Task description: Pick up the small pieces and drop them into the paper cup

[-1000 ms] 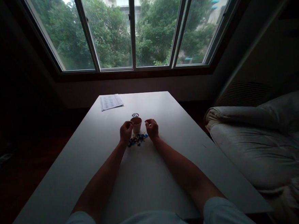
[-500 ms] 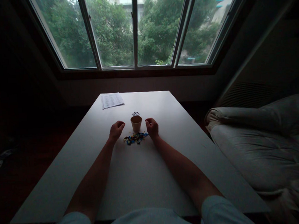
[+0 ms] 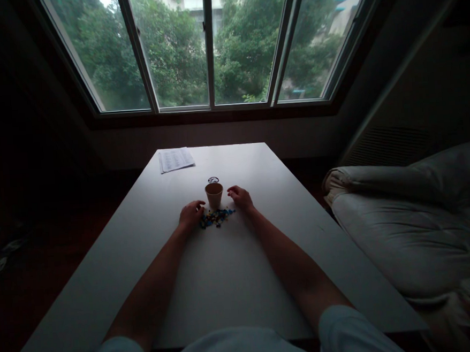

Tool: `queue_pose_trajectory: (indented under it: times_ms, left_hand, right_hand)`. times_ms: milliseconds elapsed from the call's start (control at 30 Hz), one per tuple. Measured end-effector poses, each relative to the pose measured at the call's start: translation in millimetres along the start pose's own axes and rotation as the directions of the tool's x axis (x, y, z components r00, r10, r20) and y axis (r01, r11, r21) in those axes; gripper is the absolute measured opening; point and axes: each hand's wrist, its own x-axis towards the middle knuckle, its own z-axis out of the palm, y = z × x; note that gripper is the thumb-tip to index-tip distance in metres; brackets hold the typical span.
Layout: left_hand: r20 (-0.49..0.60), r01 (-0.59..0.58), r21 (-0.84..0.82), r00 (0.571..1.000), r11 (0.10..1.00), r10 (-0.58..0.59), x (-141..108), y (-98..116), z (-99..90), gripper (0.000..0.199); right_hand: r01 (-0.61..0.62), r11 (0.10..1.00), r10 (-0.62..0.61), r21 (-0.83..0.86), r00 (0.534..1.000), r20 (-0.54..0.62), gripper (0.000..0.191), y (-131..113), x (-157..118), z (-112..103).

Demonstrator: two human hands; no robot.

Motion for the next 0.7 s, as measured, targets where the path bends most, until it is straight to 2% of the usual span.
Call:
queue_pose_trajectory:
  times_ms: [67, 133, 233, 333, 400, 467, 567, 600, 700]
  left_hand:
    - [0.002, 0.004, -0.018, 1.000, 1.000, -0.004, 0.2, -0.3, -0.9, 0.027]
    - [0.013, 0.029, -0.045, 1.000, 0.999, -0.028, 0.8, -1.8, -3.4, 0.025]
    - [0.046, 0.079, -0.096, 0.996, 0.992, -0.075, 1.6, -5.0, -7.6, 0.026]
    - [0.073, 0.124, -0.143, 0.991, 0.982, -0.115, 1.7, -6.3, -10.1, 0.028]
    - [0.083, 0.130, -0.134, 0.989, 0.983, -0.119, 1.6, -5.2, -11.0, 0.029]
    - [0.091, 0.118, -0.084, 0.990, 0.989, -0.111, 1.6, -2.9, -12.0, 0.029]
    - [0.109, 0.118, -0.007, 0.987, 0.993, -0.116, 1.5, 1.6, -13.5, 0.030]
    - [0.115, 0.121, 0.004, 0.986, 0.993, -0.120, 1.3, 3.1, -13.6, 0.031]
    - [0.124, 0.101, 0.005, 0.987, 0.995, -0.101, 0.0, 8.3, -12.0, 0.030]
  right_hand:
    - [0.022, 0.995, -0.008, -0.100, 0.989, 0.146, 0.016, 5.9, 3.6, -13.4]
    - [0.091, 0.982, -0.040, -0.165, 0.957, 0.289, 0.012, 8.8, 4.0, -25.3]
    - [0.169, 0.966, -0.067, -0.195, 0.895, 0.442, 0.009, 6.7, 0.0, -36.9]
    - [0.151, 0.970, -0.022, -0.188, 0.832, 0.554, 0.012, -1.8, -5.5, -42.4]
    - [0.144, 0.971, -0.001, -0.193, 0.803, 0.596, 0.015, -10.0, -8.6, -43.6]
    - [0.173, 0.960, -0.004, -0.221, 0.795, 0.607, 0.017, -19.1, -10.9, -43.2]
    - [0.275, 0.917, -0.015, -0.288, 0.747, 0.665, 0.021, -31.8, -13.5, -39.6]
    - [0.301, 0.901, -0.018, -0.311, 0.744, 0.668, 0.022, -35.0, -14.4, -37.9]
    - [0.342, 0.856, -0.024, -0.389, 0.777, 0.629, 0.021, -40.5, -17.6, -32.5]
